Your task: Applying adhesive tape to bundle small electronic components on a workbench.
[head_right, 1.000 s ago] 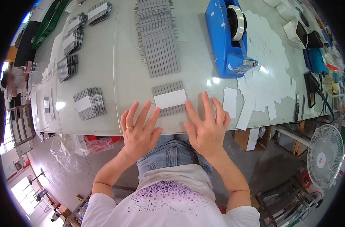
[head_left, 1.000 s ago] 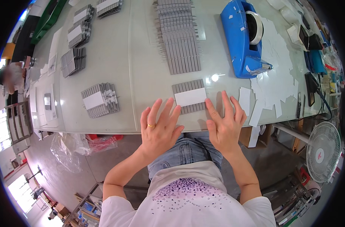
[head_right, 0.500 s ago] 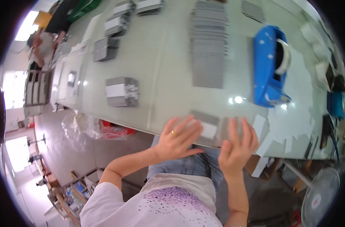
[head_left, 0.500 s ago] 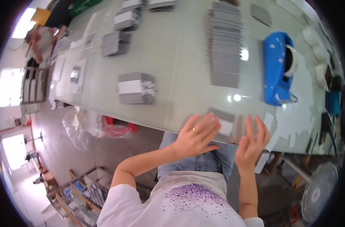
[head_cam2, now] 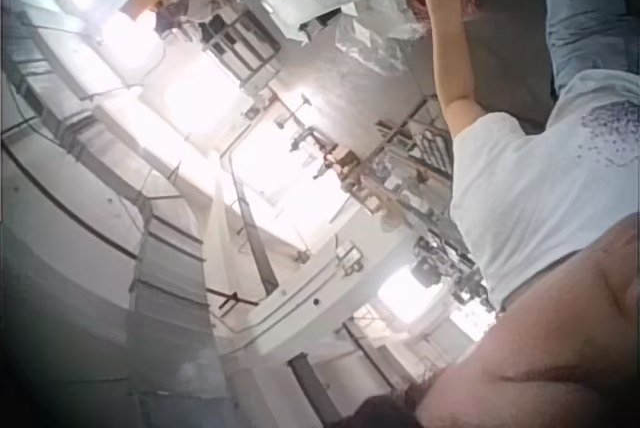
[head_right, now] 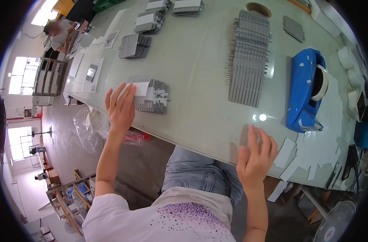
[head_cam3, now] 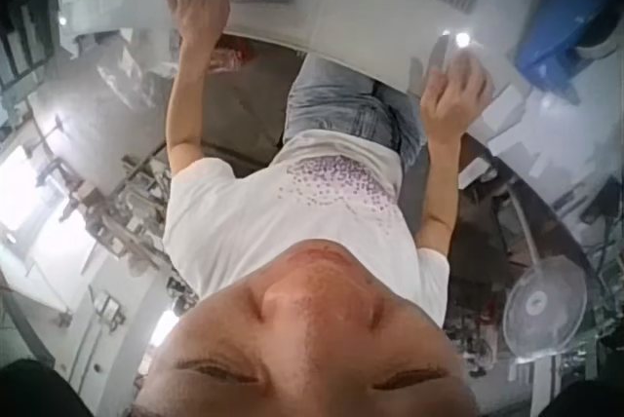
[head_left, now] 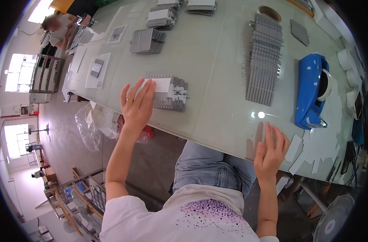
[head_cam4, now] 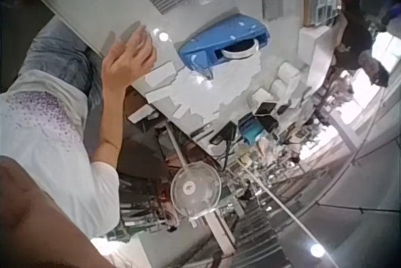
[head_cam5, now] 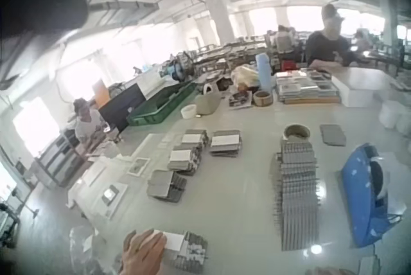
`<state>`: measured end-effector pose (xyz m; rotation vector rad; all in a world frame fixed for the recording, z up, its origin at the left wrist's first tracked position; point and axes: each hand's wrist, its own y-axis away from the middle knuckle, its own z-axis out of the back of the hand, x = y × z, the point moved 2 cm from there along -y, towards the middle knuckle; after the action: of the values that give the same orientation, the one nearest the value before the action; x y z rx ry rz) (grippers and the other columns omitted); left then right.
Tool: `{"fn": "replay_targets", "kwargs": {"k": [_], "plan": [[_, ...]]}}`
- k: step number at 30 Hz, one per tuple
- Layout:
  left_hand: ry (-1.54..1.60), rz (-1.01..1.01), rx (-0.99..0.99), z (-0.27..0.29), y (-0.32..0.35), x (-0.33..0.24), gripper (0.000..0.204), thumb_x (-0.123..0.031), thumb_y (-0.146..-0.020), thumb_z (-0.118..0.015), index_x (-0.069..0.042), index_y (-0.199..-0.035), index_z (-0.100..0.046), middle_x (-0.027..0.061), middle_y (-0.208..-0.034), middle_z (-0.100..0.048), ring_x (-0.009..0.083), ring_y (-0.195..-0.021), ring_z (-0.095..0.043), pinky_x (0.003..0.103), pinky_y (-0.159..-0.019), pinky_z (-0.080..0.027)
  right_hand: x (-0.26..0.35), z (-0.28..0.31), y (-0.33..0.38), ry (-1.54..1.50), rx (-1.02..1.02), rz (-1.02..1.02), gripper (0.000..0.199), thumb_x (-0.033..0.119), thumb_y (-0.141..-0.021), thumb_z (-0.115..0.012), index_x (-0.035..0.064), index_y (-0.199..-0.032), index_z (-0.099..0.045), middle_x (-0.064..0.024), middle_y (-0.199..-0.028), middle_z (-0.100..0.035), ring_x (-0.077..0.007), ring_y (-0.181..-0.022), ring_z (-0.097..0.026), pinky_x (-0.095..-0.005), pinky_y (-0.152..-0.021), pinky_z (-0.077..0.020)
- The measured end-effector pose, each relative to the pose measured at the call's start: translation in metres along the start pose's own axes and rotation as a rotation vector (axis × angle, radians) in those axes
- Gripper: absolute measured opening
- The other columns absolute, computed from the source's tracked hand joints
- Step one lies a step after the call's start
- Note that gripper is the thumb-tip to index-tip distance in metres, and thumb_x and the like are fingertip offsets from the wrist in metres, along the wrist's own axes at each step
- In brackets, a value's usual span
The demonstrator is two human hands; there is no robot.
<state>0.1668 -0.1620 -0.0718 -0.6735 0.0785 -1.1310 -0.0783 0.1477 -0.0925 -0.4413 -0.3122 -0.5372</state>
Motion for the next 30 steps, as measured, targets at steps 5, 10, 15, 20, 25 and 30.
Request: {"fn": "replay_targets", "kwargs": {"k": [5, 10, 15, 20, 25, 30], "plan": [[-0.029, -0.034, 0.136, -0.007, 0.007, 0.007, 0.051, -0.003, -0.085, -0.064, -0.008, -0.135, -0.061, 0.0054, -0.136, -0.063, 0.0260, -0.132, -0.054, 0.049, -0.113, -0.036, 0.000, -0.007, -0.020, -0.009, -0.001, 0.014, 0.049, 0.023, -0.089, -0.066, 0.0081, -0.136, -0.063, -0.0108, -0.103, -0.054, -0.0308, -0.094, -0.051, -0.0436, -0.083, -0.0434], [0.077, 0.010, 0.220, 0.006, 0.020, 0.001, 0.049, -0.014, -0.091, -0.057, -0.006, -0.140, -0.057, 0.0113, -0.144, -0.057, 0.0331, -0.139, -0.046, 0.053, -0.115, -0.033, -0.004, -0.015, -0.042, 0.013, 0.024, 0.059, 0.048, 0.025, -0.087, -0.069, 0.0099, -0.133, -0.065, -0.0059, -0.091, -0.051, -0.0249, -0.082, -0.049, -0.0393, -0.071, -0.0412], [0.294, 0.002, 0.088, 0.012, 0.019, -0.062, 0.046, -0.021, -0.095, -0.052, -0.004, -0.138, -0.059, 0.0134, -0.143, -0.058, 0.0364, -0.136, -0.048, 0.053, -0.114, -0.033, -0.004, -0.021, -0.052, 0.024, -0.011, 0.102, 0.046, 0.026, -0.087, -0.070, 0.0086, -0.130, -0.065, -0.0059, -0.088, -0.050, -0.0244, -0.080, -0.049, -0.0383, -0.068, -0.0400], [0.634, 0.071, 0.037, 0.013, -0.006, -0.146, 0.042, -0.023, -0.096, -0.055, -0.004, -0.132, -0.064, 0.0154, -0.139, -0.059, 0.0366, -0.134, -0.050, 0.052, -0.113, -0.034, 0.001, -0.017, -0.035, 0.002, -0.010, 0.113, 0.045, 0.029, -0.087, -0.070, 0.0073, -0.127, -0.066, -0.0055, -0.086, -0.050, -0.0241, -0.079, -0.049, -0.0379, -0.067, -0.0401], [0.779, 0.079, 0.091, 0.018, -0.026, -0.185, 0.041, -0.023, -0.092, -0.061, -0.005, -0.129, -0.066, 0.0134, -0.137, -0.061, 0.0349, -0.133, -0.051, 0.052, -0.112, -0.034, 0.022, 0.004, 0.015, 0.055, 0.105, 0.091, 0.050, 0.033, -0.087, -0.070, 0.0063, -0.130, -0.065, -0.0049, -0.087, -0.052, -0.0246, -0.080, -0.051, -0.0388, -0.069, -0.0415], [0.738, 0.053, 0.190, 0.015, -0.031, -0.190, 0.043, -0.025, -0.089, -0.066, -0.007, -0.127, -0.067, 0.0125, -0.139, -0.059, 0.0346, -0.134, -0.049, 0.051, -0.113, -0.033, -0.003, 0.034, 0.049, 0.148, 0.017, -0.086, 0.061, 0.040, -0.085, -0.073, 0.0065, -0.134, -0.063, -0.0075, -0.107, -0.059, -0.0279, -0.092, -0.055, -0.0423, -0.080, -0.0437]]}}
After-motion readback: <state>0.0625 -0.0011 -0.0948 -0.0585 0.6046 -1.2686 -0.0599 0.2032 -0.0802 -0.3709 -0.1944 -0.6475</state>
